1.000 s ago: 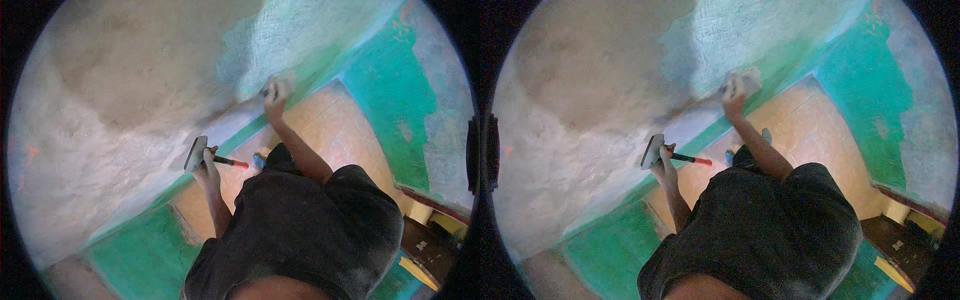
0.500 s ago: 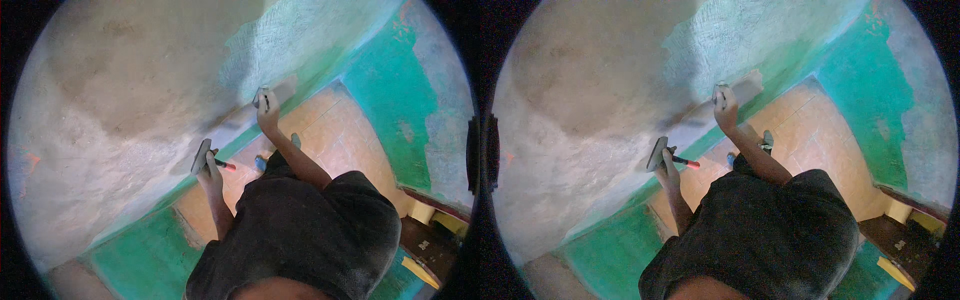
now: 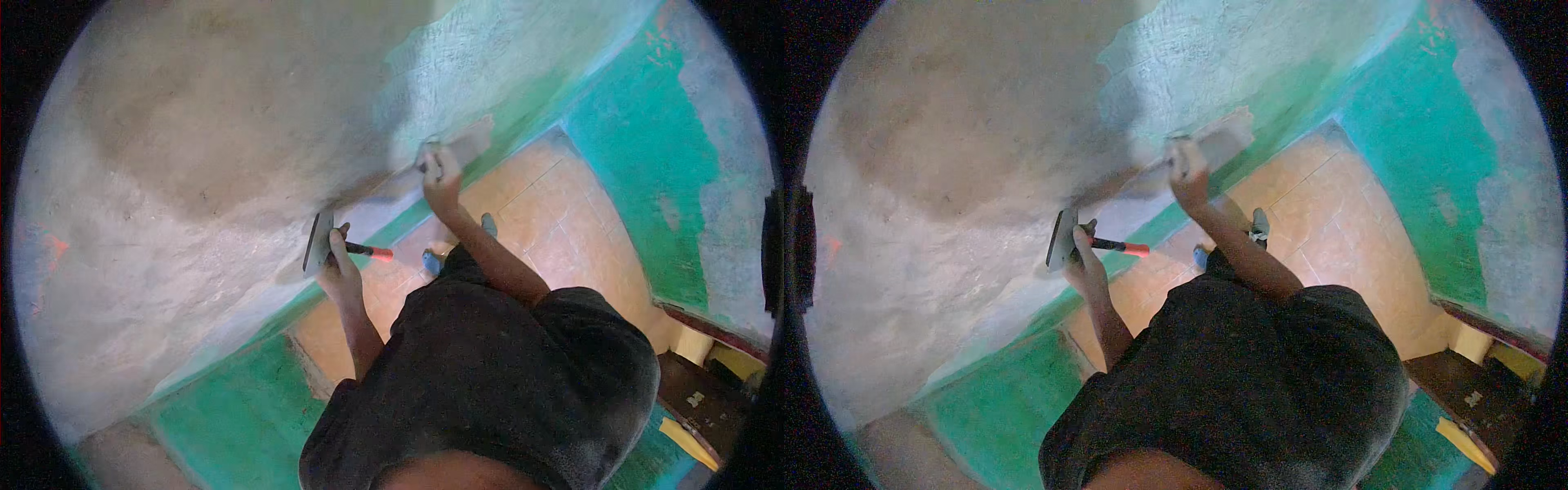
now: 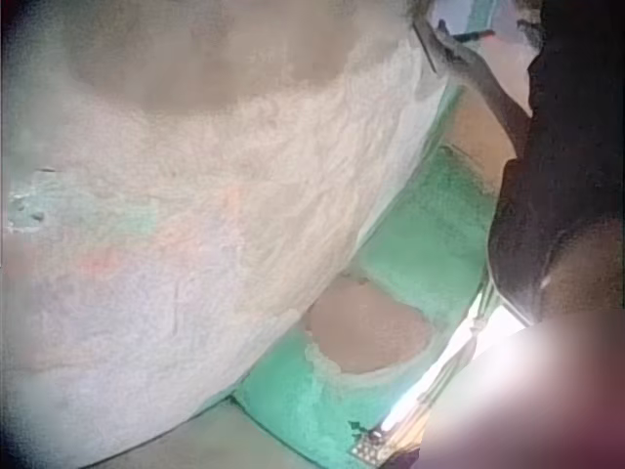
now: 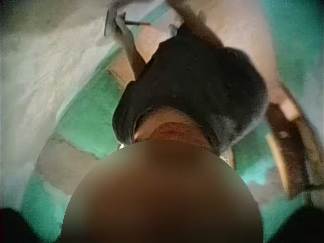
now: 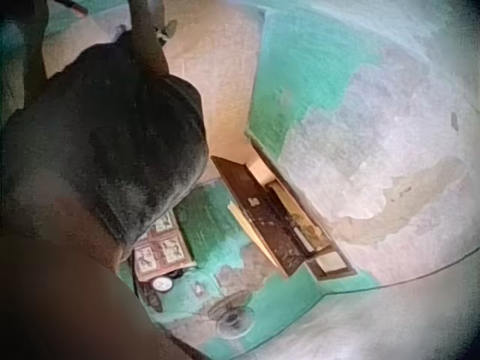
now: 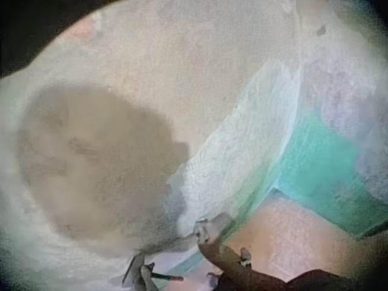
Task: Scraping and smoothing a wall surface using hand tools.
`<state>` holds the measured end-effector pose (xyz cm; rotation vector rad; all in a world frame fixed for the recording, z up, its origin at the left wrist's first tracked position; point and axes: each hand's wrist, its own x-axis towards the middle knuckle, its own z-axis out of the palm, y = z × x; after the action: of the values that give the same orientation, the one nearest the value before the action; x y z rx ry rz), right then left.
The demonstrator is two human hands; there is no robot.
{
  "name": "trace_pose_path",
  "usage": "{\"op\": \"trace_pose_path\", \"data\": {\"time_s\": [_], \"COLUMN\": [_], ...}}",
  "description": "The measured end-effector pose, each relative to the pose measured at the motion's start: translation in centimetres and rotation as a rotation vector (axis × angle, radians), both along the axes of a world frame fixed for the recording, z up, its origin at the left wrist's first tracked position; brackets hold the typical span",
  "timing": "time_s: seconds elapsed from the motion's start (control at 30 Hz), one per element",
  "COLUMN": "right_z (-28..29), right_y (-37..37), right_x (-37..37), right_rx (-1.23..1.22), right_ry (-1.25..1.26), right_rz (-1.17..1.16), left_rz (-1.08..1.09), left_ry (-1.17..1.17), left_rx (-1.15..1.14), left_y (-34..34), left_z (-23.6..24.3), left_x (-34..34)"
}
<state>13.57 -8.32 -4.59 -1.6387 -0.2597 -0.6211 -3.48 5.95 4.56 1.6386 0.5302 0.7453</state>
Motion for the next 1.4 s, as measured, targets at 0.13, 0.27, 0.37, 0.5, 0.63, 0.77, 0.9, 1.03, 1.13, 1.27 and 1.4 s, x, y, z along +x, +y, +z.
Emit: {"op": "trace_pose_path", "data": {"time_s": [0.13,0.27,0.37,0.5,0.63,0.77,0.9,1.03,1.13,1.27,1.4], "right_z": [-1.2,1.1,2.0,-0.1,1.1,2.9,2.7,-0.8,-1.3,-1.1,-0.2], "right_y": [-4.5,-2.5,0.2,-0.3,-2.5,0.1,1.5,-2.3,-4.2,-1.5,-0.6], "right_x": [5.4,3.8,0.0,1.2,3.9,0.1,-0.7,3.8,5.9,2.2,1.8], "right_rx": [-0.02,0.039,-0.036,-0.139,0.145,-0.172,-0.158,-0.296,-0.152,-0.216,-0.182], "right_ry": [0.069,0.012,-0.042,-0.06,0.221,-0.194,-0.181,-0.157,-0.076,-0.083,-0.124], "right_rz": [-0.335,-0.347,-0.138,-0.278,-0.258,-0.169,-0.077,-0.364,-0.375,-0.324,-0.176], "left_rz": [0.014,0.039,0.02,-0.037,-0.026,-0.003,-0.082,-0.082,-0.06,-0.062,-0.105], "left_ry": [-0.021,-0.023,0.001,0.064,0.008,-0.039,0.033,0.008,-0.035,0.055,0.111], "left_rx": [0.016,-0.025,-0.019,-0.014,-0.029,-0.026,0.015,0.058,0.003,-0.004,0.039], "left_y": [0.3,1.0,1.3,1.1,1.2,1.4,2.1,1.7,1.6,1.8,1.3], "left_z": [0.6,-0.1,-0.9,0.1,1.0,0.2,0.3,0.8,0.1,-0.5,-0.4], "left_x": [-0.2,-1.2,-1.6,-1.4,-1.3,-0.7,-0.5,-0.3,-0.6,-1.1,-0.5]}}
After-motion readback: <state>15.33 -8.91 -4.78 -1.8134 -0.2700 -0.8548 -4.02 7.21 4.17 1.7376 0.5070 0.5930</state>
